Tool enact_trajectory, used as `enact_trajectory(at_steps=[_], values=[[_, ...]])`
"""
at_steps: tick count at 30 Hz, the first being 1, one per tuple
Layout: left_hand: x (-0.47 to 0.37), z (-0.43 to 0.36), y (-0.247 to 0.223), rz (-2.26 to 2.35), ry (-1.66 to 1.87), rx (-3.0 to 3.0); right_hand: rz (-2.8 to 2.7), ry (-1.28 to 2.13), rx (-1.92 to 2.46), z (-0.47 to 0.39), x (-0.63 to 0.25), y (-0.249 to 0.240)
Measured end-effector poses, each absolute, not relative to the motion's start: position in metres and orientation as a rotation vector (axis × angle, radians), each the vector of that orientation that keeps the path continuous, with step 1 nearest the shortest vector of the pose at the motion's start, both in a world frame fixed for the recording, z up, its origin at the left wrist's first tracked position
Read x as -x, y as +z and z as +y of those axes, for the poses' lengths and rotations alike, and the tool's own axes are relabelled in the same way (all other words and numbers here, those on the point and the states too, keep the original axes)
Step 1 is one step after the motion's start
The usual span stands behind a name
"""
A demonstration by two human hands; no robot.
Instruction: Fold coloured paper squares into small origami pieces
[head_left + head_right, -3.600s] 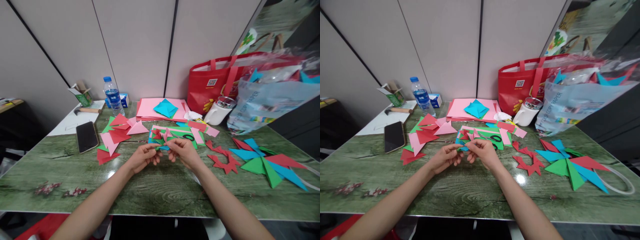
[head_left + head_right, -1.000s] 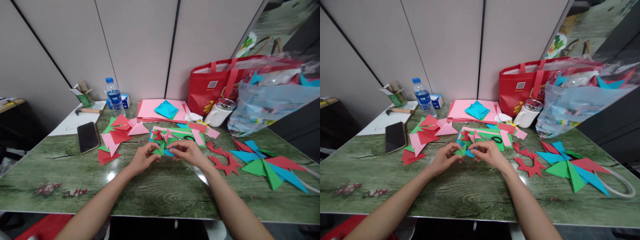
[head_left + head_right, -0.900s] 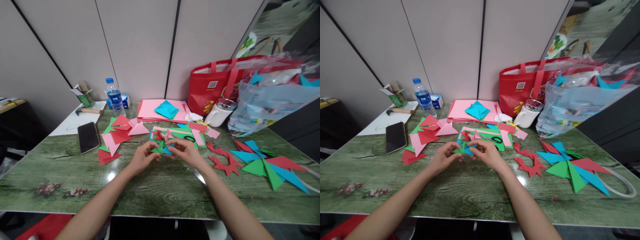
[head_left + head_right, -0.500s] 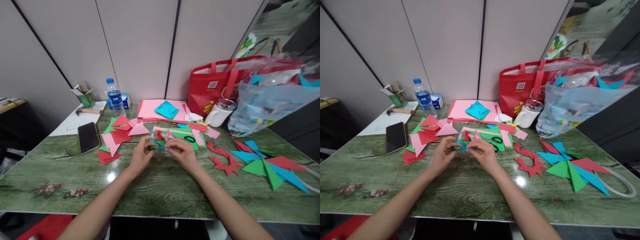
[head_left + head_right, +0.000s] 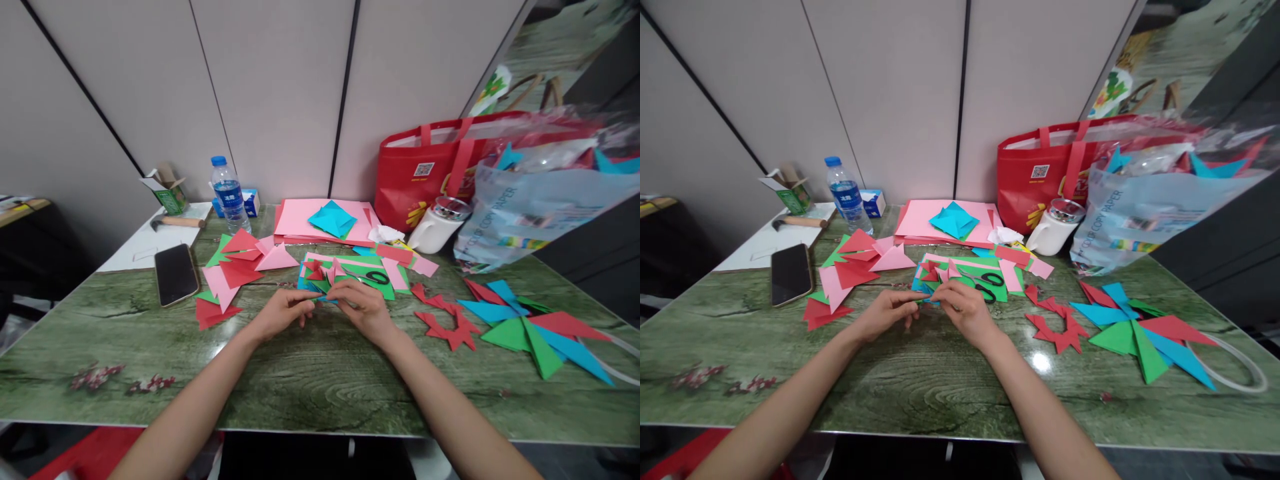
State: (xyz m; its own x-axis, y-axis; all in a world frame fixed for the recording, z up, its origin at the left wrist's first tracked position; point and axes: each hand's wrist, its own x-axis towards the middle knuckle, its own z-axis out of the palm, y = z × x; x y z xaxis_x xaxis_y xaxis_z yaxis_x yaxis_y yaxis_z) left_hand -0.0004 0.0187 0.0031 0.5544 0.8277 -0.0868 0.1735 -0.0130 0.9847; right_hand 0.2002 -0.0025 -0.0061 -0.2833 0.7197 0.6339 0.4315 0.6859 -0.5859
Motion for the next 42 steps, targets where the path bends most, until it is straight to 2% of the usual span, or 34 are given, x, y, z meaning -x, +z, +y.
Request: enact_trajectory(at_steps=[14,20,28,34,42], values=[[-0.005,0.017,0.000,0.978,0.750,-1.366,-1.846,0.526,0.844,0.000,-0.198,-0.008],[-0.002,0.017,0.002,0.872,0.739,-1.300,-1.755,0.608,0.819,0.000,-0.199,-0.005],[-0.007,0.015,0.004,0.893,0.779,-1.436,-1.685,0.635,0.961,0.000,-0.195,-0.009],[-0.007,0.014,0.001,0.799,0.760,-1.467,-1.512,0.841,1.096,0.001,-0.188,-0.020],[-0.006,0.011,0.005,0.843,0.668,-1.442,-1.380,1.108,1.006,-0.001,-0.184,-0.019]])
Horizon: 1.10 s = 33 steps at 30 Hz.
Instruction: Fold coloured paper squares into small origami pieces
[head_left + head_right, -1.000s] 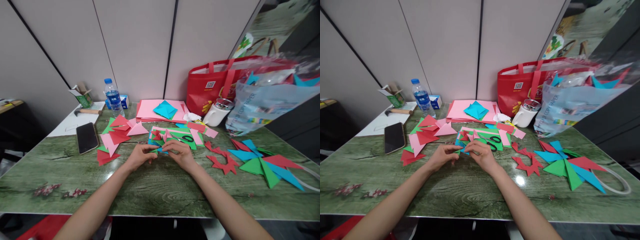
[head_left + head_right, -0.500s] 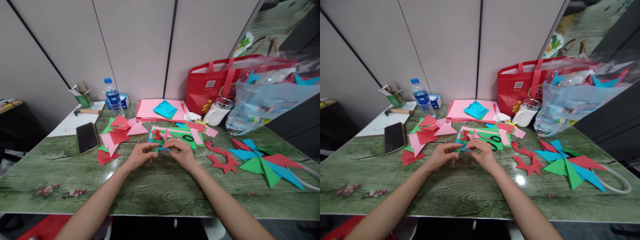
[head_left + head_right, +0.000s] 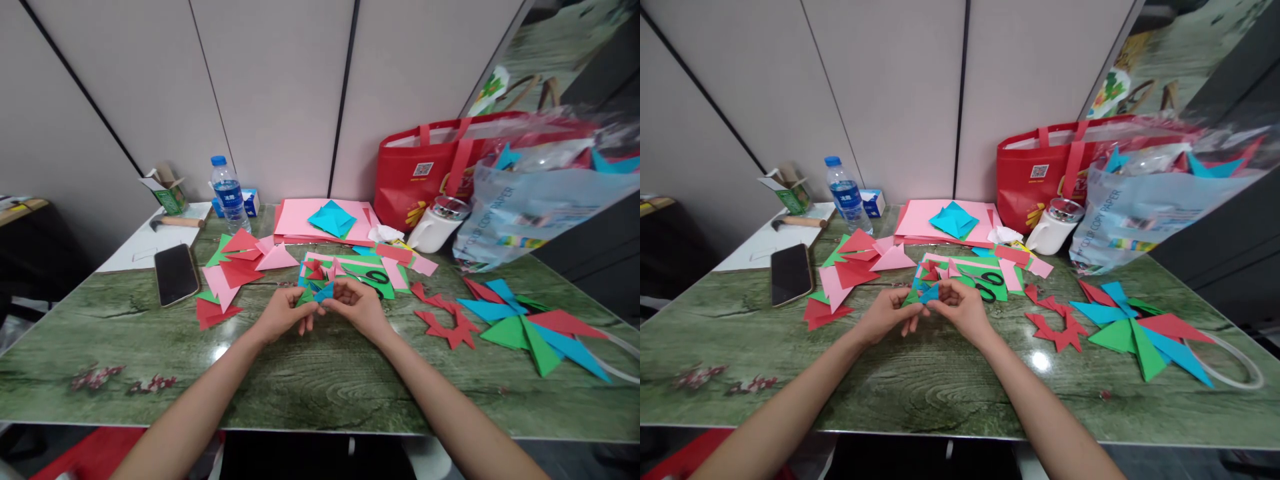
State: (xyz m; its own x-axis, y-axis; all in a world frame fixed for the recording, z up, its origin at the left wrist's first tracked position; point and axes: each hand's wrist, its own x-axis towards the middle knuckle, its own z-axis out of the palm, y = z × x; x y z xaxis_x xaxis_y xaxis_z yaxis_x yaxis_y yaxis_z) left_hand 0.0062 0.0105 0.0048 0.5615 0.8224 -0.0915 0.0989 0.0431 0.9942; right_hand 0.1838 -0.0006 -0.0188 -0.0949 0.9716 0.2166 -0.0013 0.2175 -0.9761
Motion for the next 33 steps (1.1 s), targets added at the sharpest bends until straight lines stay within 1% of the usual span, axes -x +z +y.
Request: enact_trajectory(at_steps=[15,33], values=[[-0.0061,0.0114,0.0066,0.835,0.701,-1.415,-1.317,1.172,0.993,-0.0014,-0.1814,-0.0160],[-0.0080,0.0135,0.0022,0.867,0.762,-1.426,-1.398,1.208,1.031,0.0032,-0.1857,-0.0203]])
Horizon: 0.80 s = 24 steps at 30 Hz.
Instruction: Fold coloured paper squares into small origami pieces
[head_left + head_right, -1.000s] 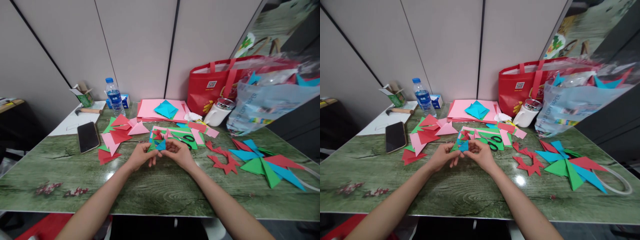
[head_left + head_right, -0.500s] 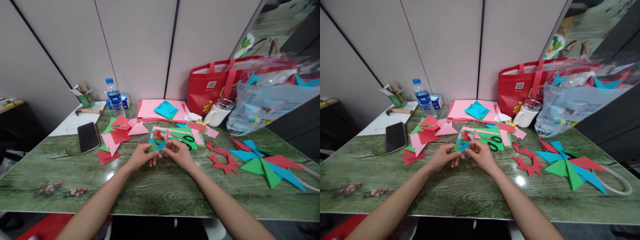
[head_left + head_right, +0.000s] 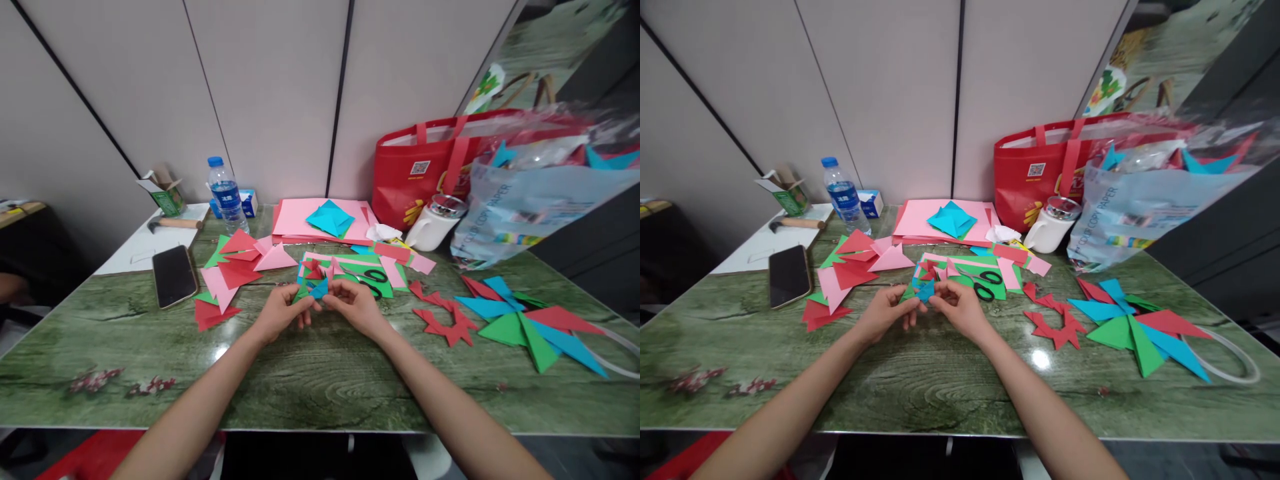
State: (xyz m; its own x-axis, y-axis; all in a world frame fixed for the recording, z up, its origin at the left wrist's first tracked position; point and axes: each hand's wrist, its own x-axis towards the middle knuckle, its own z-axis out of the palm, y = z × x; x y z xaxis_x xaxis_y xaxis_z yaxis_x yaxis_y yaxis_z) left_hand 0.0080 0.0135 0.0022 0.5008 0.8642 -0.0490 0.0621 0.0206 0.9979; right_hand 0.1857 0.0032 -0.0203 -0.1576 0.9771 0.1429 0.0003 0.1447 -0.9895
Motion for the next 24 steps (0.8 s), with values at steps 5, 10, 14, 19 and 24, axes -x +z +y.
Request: enact_trajectory(at_steps=[5,10,14,19,24], values=[[-0.0083,0.0124,0.0017,0.860,0.767,-1.436,-1.392,1.205,1.045,0.0037,-0.1872,-0.0199],[-0.0083,0.0133,0.0002,0.872,0.769,-1.439,-1.318,1.220,1.060,0.0036,-0.1856,-0.0197],[-0.0080,0.0144,-0.0003,0.889,0.774,-1.431,-1.355,1.258,1.012,0.0034,-0.1845,-0.0188],[-0.0062,0.0152,0.0003,0.897,0.757,-1.473,-1.286,1.294,0.994,0.0036,-0.1840,-0.0181],[-0.0068,0.0141,0.0022,0.915,0.728,-1.494,-1.280,1.293,0.995,0.0038,-0.1838,-0.0164]])
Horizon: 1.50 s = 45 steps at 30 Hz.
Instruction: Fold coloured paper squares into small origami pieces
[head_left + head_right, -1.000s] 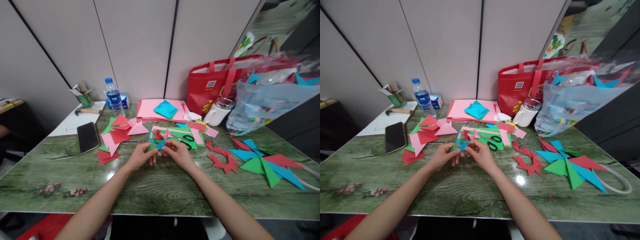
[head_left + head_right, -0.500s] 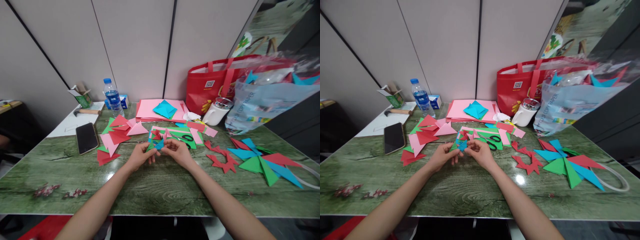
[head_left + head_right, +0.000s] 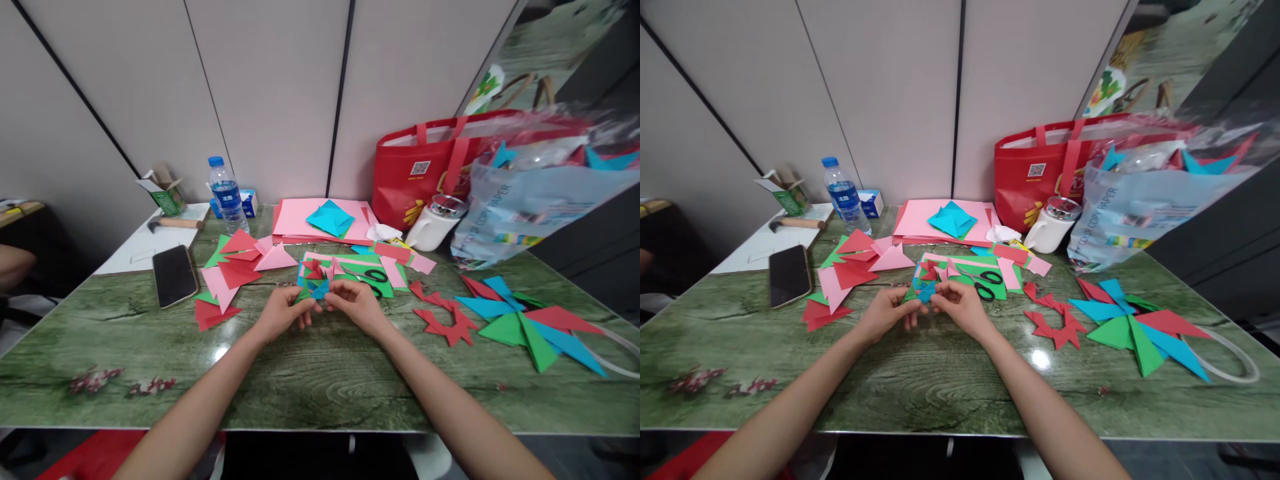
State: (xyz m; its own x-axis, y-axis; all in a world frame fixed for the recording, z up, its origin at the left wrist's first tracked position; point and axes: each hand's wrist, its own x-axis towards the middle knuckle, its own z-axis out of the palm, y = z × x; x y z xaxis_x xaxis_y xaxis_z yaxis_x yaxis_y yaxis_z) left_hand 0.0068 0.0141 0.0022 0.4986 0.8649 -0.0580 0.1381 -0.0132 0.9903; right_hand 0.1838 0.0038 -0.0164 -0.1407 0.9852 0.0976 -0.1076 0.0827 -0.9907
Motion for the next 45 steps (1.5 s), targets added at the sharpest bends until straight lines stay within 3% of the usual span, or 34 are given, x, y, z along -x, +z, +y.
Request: enact_trajectory(at_steps=[29,37,45], values=[[-0.0058,0.0137,0.0047,0.875,0.731,-1.356,-1.415,1.415,0.912,0.0015,-0.1846,-0.0141],[-0.0043,0.0165,0.0018,0.827,0.770,-1.130,-1.485,1.202,0.893,-0.0007,-0.1844,-0.0155],[-0.0064,0.0156,-0.0005,0.881,0.722,-1.307,-1.634,0.968,0.981,-0.0015,-0.1852,-0.0164]])
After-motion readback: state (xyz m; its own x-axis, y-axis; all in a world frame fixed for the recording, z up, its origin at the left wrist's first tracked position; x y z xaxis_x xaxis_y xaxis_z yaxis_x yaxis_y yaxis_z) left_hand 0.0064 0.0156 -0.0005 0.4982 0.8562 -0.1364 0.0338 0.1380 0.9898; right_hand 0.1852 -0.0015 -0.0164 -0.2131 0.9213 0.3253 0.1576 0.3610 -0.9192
